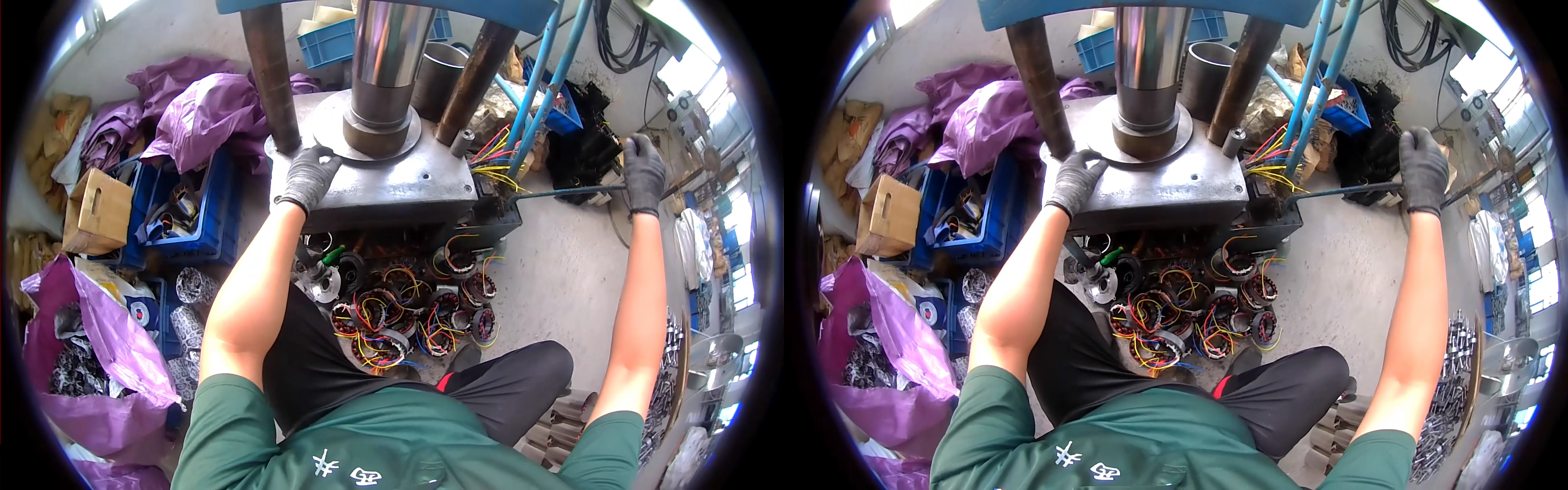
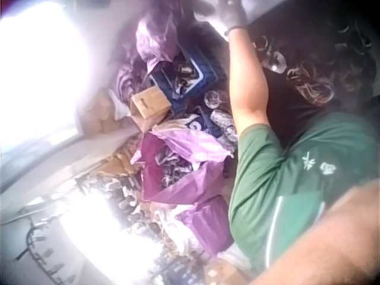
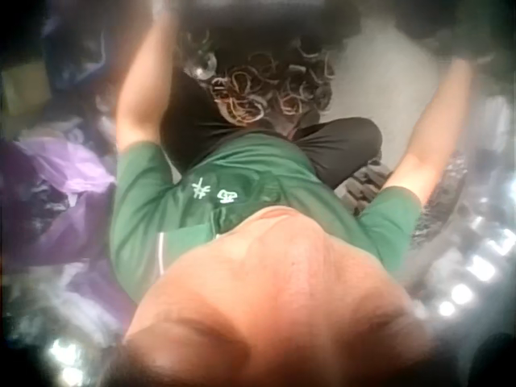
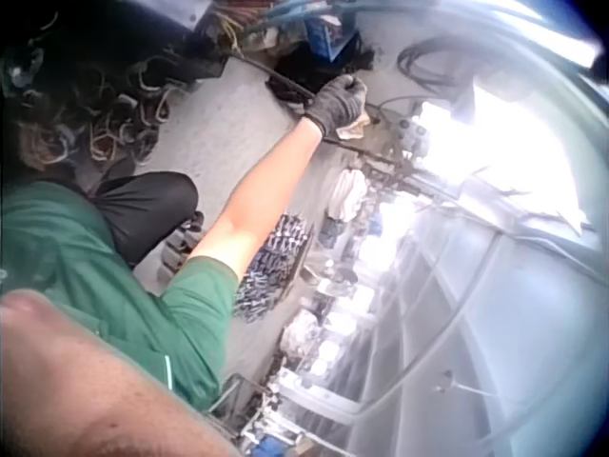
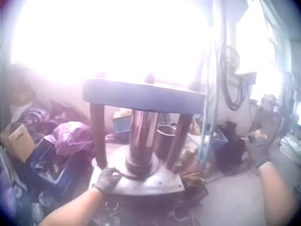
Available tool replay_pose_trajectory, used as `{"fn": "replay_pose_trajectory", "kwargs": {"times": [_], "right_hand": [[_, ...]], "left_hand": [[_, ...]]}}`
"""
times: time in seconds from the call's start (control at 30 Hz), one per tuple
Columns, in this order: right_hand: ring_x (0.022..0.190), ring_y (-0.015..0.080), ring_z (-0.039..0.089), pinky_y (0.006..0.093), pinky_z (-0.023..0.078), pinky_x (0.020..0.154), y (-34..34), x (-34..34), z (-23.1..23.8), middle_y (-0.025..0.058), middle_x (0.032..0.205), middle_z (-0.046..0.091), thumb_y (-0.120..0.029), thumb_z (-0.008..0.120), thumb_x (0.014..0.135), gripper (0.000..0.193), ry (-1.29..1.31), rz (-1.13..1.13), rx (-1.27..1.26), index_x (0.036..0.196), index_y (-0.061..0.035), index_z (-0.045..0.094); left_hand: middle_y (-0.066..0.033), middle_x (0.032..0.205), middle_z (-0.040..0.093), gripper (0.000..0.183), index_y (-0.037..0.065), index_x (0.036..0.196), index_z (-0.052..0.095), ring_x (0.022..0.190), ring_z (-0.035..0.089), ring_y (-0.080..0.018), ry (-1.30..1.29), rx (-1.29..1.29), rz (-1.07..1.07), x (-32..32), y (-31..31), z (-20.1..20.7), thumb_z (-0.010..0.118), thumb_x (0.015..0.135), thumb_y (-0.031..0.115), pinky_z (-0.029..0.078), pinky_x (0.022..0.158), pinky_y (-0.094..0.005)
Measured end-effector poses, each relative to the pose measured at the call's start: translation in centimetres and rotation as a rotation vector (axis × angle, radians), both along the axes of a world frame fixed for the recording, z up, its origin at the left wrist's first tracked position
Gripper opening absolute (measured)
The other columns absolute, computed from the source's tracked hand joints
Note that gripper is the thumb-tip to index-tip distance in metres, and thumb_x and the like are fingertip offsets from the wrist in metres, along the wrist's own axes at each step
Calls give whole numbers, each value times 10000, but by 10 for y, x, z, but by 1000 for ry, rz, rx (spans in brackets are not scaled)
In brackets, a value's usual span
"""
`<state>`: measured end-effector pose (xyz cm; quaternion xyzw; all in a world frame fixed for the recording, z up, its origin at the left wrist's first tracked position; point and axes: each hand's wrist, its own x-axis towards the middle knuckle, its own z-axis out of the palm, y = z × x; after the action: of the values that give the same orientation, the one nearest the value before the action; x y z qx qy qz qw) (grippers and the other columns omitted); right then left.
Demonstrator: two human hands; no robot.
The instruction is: The person loads motor stators and cylindrical metal casings onto a press machine, presses the casings onto the stators, and places the assembled stator housings on the floor.
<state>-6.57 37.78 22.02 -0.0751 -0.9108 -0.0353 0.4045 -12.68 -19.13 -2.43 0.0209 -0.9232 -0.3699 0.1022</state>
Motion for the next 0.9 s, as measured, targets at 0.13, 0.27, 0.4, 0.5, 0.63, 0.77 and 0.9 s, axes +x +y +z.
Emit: {"fn": "replay_pose_trajectory", "kwargs": {"times": [0.13, 0.27, 0.4, 0.5, 0.63, 0.77, 0.9], "right_hand": [[1011, 405, 686, 492, 530, 877, -11, -16, 5, 203, 1039, 726, -369, 574, 1000, 306, -7, -18, 47, 1099, -109, 704], [1013, 418, 683, 507, 529, 889, -19, -13, 9, 215, 1026, 724, -369, 582, 978, 313, -35, -76, 25, 1080, -101, 709], [991, 416, 690, 514, 538, 877, -8, -12, 14, 226, 970, 718, -325, 587, 943, 282, -17, -15, -63, 1018, -90, 723], [921, 419, 692, 522, 551, 814, 15, -14, 12, 212, 965, 714, -295, 574, 943, 266, -10, 75, 82, 944, -63, 703], [935, 386, 714, 509, 563, 857, -30, -13, 8, 198, 938, 730, -335, 581, 915, 290, -51, -40, -95, 907, -83, 726], [939, 323, 737, 473, 579, 849, -41, -8, 19, 154, 949, 755, -418, 552, 965, 369, -105, -85, -117, 952, -112, 759], [952, 319, 735, 475, 580, 845, -29, -3, 20, 153, 983, 758, -412, 560, 952, 378, -96, -111, -134, 957, -90, 757]], "left_hand": [[-210, 1187, 724, 456, 52, 1257, 699, 1081, 700, -340, -86, -227, -110, 9, 8, 4, 721, 921, 360, 530, 983, -420], [-212, 1208, 715, 460, -3, 1259, 682, 1105, 695, -361, -105, -174, -309, 35, 56, 13, 722, 923, 309, 537, 995, -406], [-222, 1265, 653, 443, 43, 1264, 666, 1177, 627, -402, 131, -349, -737, 66, 106, 27, 764, 888, 257, 505, 1028, -468], [-218, 1209, 664, 418, 48, 1259, 657, 1151, 624, -402, 93, -110, -1022, 76, 137, 30, 749, 887, 214, 508, 1008, -473], [-197, 1140, 691, 359, 66, 1172, 697, 1087, 646, -415, 134, -104, -907, 81, 140, 31, 761, 834, 169, 528, 958, -483], [-247, 1239, 651, 350, 38, 1112, 683, 1173, 592, -455, 274, -187, -761, 55, 135, 7, 760, 789, 148, 481, 1035, -501], [-245, 1226, 653, 330, 35, 1100, 682, 1163, 589, -456, 245, -124, -813, 38, 148, -9, 752, 795, 141, 484, 1017, -506]]}}
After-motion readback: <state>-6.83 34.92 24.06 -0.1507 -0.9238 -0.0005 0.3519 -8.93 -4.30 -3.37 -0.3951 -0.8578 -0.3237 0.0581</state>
